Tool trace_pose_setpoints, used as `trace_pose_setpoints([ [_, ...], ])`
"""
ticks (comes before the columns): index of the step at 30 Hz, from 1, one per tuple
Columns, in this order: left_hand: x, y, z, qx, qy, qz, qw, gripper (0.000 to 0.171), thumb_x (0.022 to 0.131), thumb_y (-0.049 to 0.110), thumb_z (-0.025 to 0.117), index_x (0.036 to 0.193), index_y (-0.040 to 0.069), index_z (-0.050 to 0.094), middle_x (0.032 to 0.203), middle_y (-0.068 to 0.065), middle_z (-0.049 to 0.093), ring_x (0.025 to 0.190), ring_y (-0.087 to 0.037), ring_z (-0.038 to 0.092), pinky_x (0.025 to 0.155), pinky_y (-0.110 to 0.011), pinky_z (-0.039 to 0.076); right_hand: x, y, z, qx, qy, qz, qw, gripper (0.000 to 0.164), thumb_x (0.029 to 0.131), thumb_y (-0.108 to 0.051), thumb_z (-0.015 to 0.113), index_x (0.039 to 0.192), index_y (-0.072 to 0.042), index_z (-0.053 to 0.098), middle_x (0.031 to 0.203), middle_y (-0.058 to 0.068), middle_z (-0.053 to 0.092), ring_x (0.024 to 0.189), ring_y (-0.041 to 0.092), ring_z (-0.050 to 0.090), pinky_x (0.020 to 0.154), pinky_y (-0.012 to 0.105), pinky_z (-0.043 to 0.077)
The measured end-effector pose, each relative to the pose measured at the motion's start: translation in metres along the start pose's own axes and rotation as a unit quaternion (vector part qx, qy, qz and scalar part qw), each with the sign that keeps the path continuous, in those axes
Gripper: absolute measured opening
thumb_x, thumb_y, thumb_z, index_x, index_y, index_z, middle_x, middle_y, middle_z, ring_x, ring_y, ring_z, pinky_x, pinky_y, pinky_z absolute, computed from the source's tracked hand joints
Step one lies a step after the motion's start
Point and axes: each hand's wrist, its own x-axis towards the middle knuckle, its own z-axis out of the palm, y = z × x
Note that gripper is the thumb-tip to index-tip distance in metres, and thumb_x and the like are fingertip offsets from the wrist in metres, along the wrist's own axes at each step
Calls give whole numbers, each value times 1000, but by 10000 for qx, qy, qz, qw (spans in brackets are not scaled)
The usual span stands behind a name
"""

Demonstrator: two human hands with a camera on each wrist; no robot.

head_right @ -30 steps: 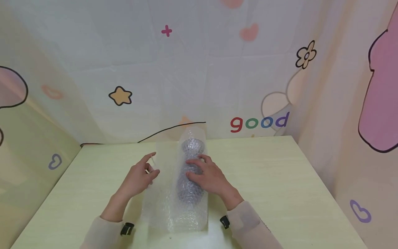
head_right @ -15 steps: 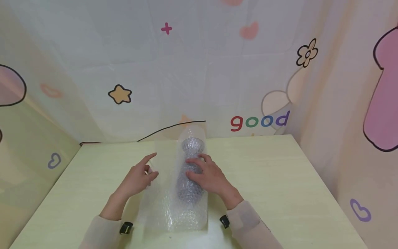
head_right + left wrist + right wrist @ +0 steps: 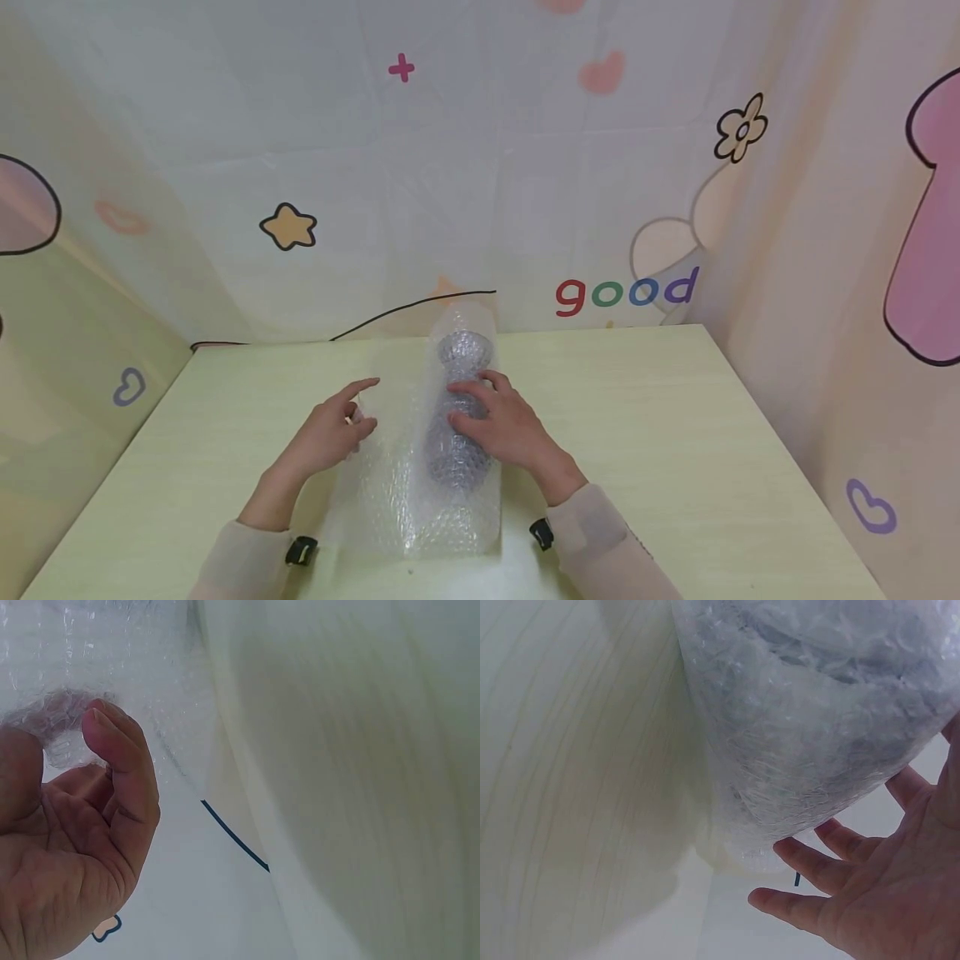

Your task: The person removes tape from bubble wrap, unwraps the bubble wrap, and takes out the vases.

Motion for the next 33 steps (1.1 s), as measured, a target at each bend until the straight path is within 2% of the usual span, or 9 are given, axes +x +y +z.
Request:
trace_pose_setpoints([
  [9, 2, -8, 1, 73, 28, -130, 9999, 60, 98, 15, 65, 155, 17, 46, 81, -5, 62, 61, -17, 57, 56, -30, 46, 0, 0, 0, 8, 14, -25, 10000, 43, 100, -40, 65, 142, -31, 62, 164, 16, 32, 143, 47, 44, 109, 67, 43],
  [17, 2, -11, 0, 69, 8, -246, 9997, 59, 98, 15, 67, 154, 15, 46, 87, -8, 62, 63, -16, 60, 57, -30, 50, -1, -2, -1, 1, 8, -20, 10000, 43, 100, -40, 65, 142, -30, 62, 164, 16, 32, 143, 47, 43, 110, 67, 42],
  [33, -1, -17, -5, 38, -283, -275, 9992, 60, 98, 10, 69, 154, 10, 46, 85, -7, 62, 63, -15, 58, 57, -28, 51, -2, -4, -2, -43, 2, -19, 10000, 44, 100, -39, 65, 142, -28, 62, 163, 17, 32, 143, 47, 44, 110, 68, 42],
])
